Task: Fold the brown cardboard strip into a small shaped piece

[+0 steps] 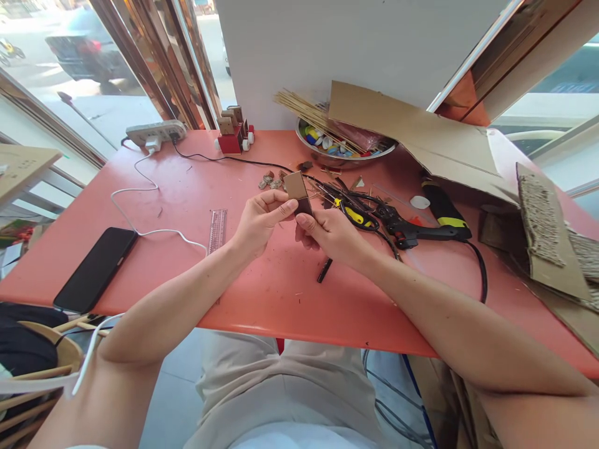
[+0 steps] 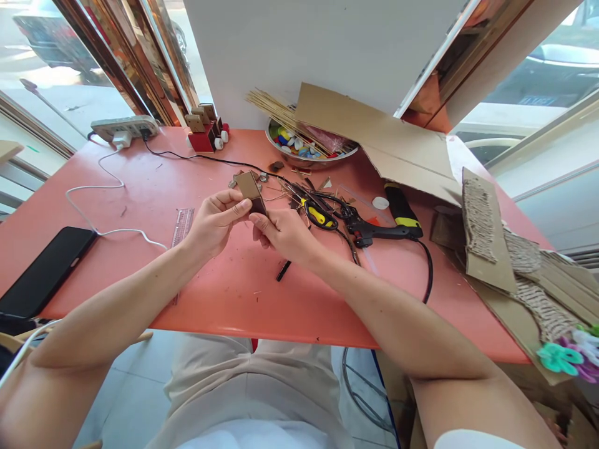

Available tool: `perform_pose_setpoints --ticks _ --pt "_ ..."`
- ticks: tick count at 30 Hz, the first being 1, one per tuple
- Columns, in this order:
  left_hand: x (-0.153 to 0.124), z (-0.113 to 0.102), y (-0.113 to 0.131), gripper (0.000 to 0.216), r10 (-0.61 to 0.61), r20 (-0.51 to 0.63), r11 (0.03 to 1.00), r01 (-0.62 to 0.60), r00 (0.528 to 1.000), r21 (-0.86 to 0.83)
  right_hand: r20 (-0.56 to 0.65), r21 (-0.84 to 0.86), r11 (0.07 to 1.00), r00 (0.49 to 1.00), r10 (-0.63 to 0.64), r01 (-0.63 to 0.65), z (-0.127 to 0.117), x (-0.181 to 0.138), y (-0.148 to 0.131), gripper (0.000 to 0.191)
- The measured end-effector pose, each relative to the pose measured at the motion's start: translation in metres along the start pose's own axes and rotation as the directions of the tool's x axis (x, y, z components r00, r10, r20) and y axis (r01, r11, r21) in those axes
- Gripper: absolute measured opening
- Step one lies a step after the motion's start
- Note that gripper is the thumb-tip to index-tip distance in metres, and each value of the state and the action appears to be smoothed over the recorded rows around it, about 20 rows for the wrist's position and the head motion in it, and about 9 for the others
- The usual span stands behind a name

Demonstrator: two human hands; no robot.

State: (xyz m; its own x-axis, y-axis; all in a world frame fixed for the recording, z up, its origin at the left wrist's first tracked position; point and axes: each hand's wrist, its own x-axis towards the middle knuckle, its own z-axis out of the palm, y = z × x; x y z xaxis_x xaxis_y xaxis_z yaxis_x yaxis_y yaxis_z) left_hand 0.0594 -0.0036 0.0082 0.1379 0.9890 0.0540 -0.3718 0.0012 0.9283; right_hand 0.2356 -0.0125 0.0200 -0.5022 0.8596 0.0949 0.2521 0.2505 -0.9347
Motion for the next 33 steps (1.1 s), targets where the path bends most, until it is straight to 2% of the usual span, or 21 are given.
perform_pose_setpoints --ticks 2,5,7,13,19,27,33 --pt "0.003 -0.003 -0.002 0.053 0.036 -0.037 0.999 -0.035 0.999 0.023 0.010 0.007 1.000 1.000 0.022 -0.022 -0.009 0.004 0.002 0.074" --pt "0.004 -0.003 -0.003 0.050 0.063 -0.069 0.995 -0.057 0.996 0.085 -0.162 0.015 0.999 0.986 -0.029 0.032 -0.020 0.009 0.004 0.062" --pt "0.003 -0.001 -0.002 0.051 0.052 -0.060 0.992 -0.045 0.997 0.119 -0.228 0.060 0.995 0.971 -0.068 0.084 -0.022 0.009 0.003 0.058" --pt "-0.004 0.005 0.003 0.054 0.014 0.008 0.987 -0.015 1.000 0.158 -0.236 0.125 0.981 0.965 -0.116 0.149 -0.015 0.006 0.000 0.043" --pt "-0.006 0.006 0.006 0.053 -0.091 0.028 0.991 0.088 0.995 0.105 -0.238 0.076 0.978 0.956 -0.172 0.195 -0.015 0.005 0.004 0.035" --pt "-0.006 0.004 0.002 0.046 -0.130 0.028 0.991 0.130 0.991 0.015 -0.185 0.058 0.977 0.964 -0.190 0.204 -0.017 0.000 0.000 0.035" --pt "-0.005 0.004 0.004 0.038 -0.220 0.068 0.970 0.226 0.973 -0.094 -0.155 0.022 0.975 0.964 -0.217 0.223 -0.024 0.001 -0.004 0.018"
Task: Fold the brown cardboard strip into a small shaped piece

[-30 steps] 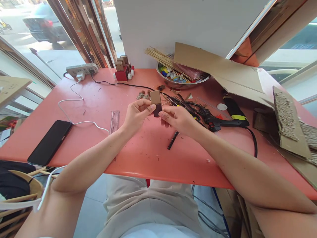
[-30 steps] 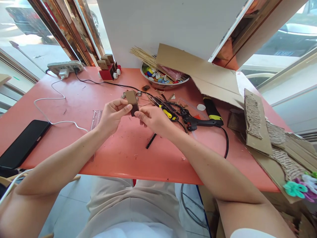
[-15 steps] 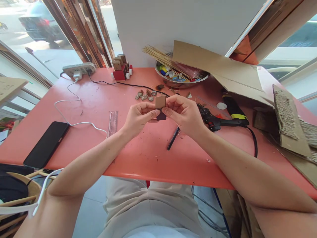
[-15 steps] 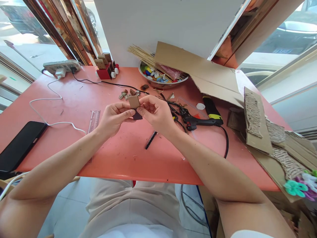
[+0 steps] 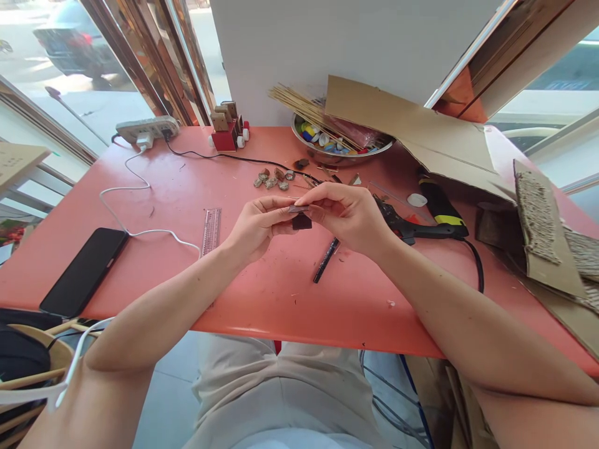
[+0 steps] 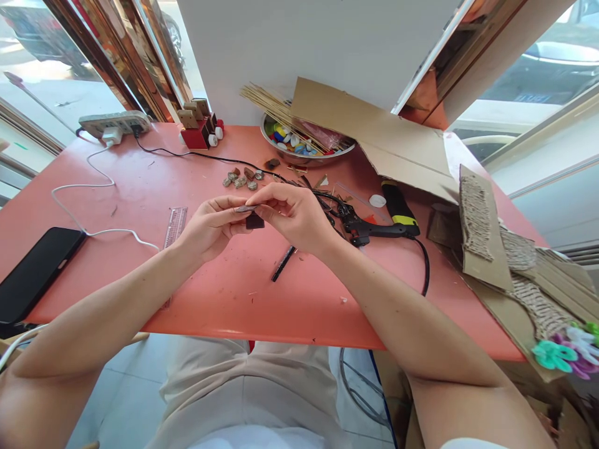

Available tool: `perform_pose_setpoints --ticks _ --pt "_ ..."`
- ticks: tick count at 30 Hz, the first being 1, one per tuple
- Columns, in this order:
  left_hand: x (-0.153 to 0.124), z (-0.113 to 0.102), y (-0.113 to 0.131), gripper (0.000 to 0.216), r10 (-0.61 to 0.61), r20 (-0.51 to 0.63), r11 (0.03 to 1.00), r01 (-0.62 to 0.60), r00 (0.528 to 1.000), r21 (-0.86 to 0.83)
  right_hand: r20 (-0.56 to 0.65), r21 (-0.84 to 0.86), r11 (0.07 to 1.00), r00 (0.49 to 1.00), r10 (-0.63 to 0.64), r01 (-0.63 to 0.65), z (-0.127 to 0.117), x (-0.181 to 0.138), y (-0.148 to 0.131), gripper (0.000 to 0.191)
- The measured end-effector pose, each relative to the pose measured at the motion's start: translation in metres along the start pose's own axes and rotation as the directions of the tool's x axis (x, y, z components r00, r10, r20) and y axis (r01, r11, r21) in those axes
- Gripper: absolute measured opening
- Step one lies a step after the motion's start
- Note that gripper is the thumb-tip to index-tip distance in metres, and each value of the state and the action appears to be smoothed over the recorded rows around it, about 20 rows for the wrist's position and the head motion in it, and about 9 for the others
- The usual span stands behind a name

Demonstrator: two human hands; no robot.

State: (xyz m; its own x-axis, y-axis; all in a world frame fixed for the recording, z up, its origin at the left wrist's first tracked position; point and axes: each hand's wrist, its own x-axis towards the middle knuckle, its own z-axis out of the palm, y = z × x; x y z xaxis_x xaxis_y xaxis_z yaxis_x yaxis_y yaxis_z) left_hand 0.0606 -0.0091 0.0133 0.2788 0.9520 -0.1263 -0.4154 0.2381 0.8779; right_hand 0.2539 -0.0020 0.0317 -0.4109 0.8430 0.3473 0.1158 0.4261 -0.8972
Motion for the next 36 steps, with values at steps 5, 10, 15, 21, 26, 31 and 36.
perform_pose_setpoints --ticks 5,10,15,21,26,31,36 --pt "0.003 -0.003 0.002 0.029 -0.089 -0.001 0.994 0.089 0.996 -0.058 0.102 -0.006 1.000 0.995 0.002 -0.001 -0.008 0.002 -0.002 0.030" --pt "0.003 0.000 0.006 0.024 -0.141 -0.033 0.984 0.137 0.989 -0.112 0.113 -0.095 0.993 0.991 -0.065 0.076 -0.010 0.000 -0.002 0.056" --pt "0.002 0.004 0.008 0.017 -0.147 -0.084 0.986 0.140 0.986 -0.088 0.035 -0.186 0.961 0.978 -0.203 0.206 -0.004 -0.003 0.003 0.050" --pt "0.002 -0.003 0.008 0.023 -0.051 0.045 0.996 0.054 0.998 -0.069 -0.033 -0.282 0.929 0.965 -0.259 0.240 -0.003 -0.005 0.003 0.046" --pt "0.000 -0.001 0.005 0.046 0.098 0.171 0.995 -0.101 0.980 0.006 -0.117 -0.201 0.951 0.958 -0.263 0.236 0.000 -0.005 0.000 0.050" --pt "-0.001 0.000 0.000 0.053 0.333 0.148 0.891 -0.362 0.931 0.274 -0.171 -0.073 0.979 0.965 -0.201 0.191 0.007 -0.004 -0.001 0.054" --pt "-0.003 -0.005 -0.004 0.040 0.604 0.209 0.559 -0.596 0.769 0.577 -0.187 -0.004 0.987 0.969 -0.162 0.164 0.014 -0.006 -0.002 0.056"
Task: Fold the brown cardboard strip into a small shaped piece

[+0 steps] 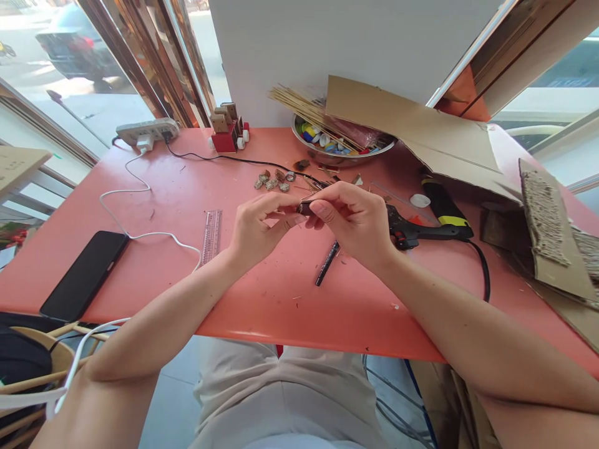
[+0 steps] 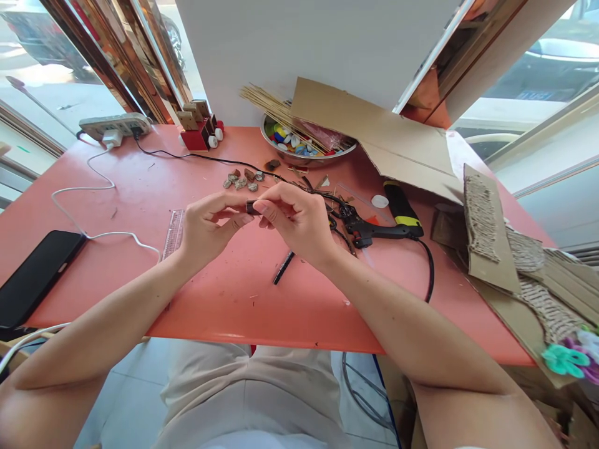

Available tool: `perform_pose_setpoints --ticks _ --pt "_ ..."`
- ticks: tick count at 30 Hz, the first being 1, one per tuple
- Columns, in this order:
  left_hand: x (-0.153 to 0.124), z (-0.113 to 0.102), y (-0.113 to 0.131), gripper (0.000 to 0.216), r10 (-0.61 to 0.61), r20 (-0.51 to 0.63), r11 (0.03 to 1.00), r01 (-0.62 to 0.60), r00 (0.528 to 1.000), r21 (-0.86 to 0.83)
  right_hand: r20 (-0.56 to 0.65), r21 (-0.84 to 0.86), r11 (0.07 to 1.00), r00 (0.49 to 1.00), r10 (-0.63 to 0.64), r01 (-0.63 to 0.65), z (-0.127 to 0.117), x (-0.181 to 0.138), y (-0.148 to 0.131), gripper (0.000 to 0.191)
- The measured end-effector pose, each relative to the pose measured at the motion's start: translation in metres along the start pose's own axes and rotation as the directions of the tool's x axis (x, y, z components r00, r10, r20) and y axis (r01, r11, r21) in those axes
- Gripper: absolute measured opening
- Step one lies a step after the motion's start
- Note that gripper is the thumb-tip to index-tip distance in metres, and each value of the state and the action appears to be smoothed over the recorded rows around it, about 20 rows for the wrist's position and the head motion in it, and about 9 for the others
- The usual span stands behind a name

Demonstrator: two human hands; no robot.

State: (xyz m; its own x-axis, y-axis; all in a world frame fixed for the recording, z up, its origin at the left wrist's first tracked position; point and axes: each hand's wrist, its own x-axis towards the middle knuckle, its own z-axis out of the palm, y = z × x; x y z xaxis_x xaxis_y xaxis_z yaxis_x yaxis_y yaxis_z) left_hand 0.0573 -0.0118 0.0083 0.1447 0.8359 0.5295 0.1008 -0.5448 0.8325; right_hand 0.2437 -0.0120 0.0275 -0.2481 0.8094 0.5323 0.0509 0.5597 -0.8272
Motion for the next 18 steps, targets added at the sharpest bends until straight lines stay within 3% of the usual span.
perform_pose_setpoints --ticks 4,10,18 --pt "-0.001 -0.003 0.000 0.033 0.099 0.018 0.990 -0.100 0.995 0.097 0.023 -0.015 0.999 0.999 0.035 -0.035 -0.001 -0.001 -0.005 0.057" --pt "0.000 -0.002 0.005 0.039 -0.019 0.067 0.997 0.014 0.998 0.073 0.203 -0.124 0.992 0.977 0.059 -0.034 -0.014 0.006 -0.008 0.056" --pt "0.002 -0.002 0.001 0.055 -0.135 0.167 0.989 0.142 0.977 -0.035 0.182 -0.178 0.981 0.982 -0.044 0.077 -0.014 0.001 0.000 0.041"
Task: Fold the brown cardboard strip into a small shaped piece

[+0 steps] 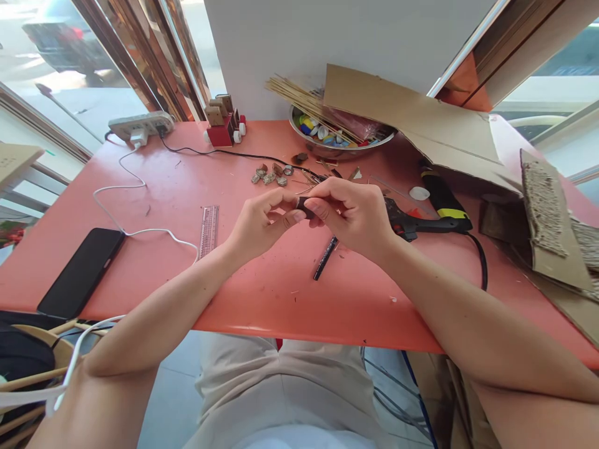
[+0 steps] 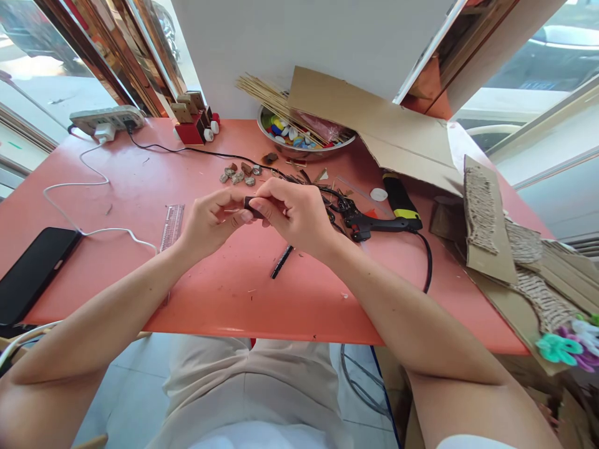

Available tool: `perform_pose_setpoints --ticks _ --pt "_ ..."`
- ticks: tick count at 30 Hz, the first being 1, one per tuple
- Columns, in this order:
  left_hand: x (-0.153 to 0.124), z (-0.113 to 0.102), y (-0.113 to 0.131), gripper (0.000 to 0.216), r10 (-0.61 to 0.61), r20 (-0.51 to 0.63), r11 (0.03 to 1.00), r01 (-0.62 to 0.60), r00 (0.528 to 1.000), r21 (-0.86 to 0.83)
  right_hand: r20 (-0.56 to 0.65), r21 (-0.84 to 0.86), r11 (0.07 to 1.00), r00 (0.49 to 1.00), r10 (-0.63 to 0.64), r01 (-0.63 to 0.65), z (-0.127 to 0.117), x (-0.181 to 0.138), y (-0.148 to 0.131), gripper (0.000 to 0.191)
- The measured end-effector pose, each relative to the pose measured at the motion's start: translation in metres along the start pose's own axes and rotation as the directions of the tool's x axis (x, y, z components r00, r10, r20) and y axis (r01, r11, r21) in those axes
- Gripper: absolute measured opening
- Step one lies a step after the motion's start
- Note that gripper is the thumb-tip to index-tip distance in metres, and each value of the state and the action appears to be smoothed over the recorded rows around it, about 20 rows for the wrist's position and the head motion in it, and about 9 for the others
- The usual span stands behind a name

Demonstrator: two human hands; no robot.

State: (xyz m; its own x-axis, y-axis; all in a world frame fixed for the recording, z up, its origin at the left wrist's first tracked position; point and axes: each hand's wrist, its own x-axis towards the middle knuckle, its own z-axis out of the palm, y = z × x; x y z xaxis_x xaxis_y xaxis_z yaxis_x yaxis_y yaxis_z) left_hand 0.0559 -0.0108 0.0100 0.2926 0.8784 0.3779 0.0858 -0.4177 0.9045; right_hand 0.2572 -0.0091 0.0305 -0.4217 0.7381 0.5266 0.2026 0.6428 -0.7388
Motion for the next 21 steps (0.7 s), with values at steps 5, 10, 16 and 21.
perform_pose_setpoints --ticks 5,10,16,21 --pt "0.0017 -0.0045 0.0013 0.044 0.070 0.006 0.993 -0.070 0.998 0.097 0.026 -0.055 0.998 1.000 -0.010 0.011 -0.0030 0.0011 0.0041 0.046" --pt "0.0026 -0.0020 0.0009 0.050 0.150 -0.060 0.982 -0.142 0.987 0.125 0.008 -0.063 0.998 1.000 -0.002 0.003 -0.0043 0.0035 0.0018 0.035" --pt "0.0033 0.0004 -0.0002 0.050 0.053 -0.064 0.998 -0.051 0.997 0.030 -0.067 -0.045 0.998 0.997 0.045 -0.048 0.0005 0.0011 -0.0012 0.024" --pt "0.0084 -0.0023 -0.0016 0.057 -0.096 0.077 0.972 0.110 0.992 -0.208 -0.098 -0.022 0.998 0.993 0.060 -0.062 0.0010 -0.0006 -0.0029 0.013"
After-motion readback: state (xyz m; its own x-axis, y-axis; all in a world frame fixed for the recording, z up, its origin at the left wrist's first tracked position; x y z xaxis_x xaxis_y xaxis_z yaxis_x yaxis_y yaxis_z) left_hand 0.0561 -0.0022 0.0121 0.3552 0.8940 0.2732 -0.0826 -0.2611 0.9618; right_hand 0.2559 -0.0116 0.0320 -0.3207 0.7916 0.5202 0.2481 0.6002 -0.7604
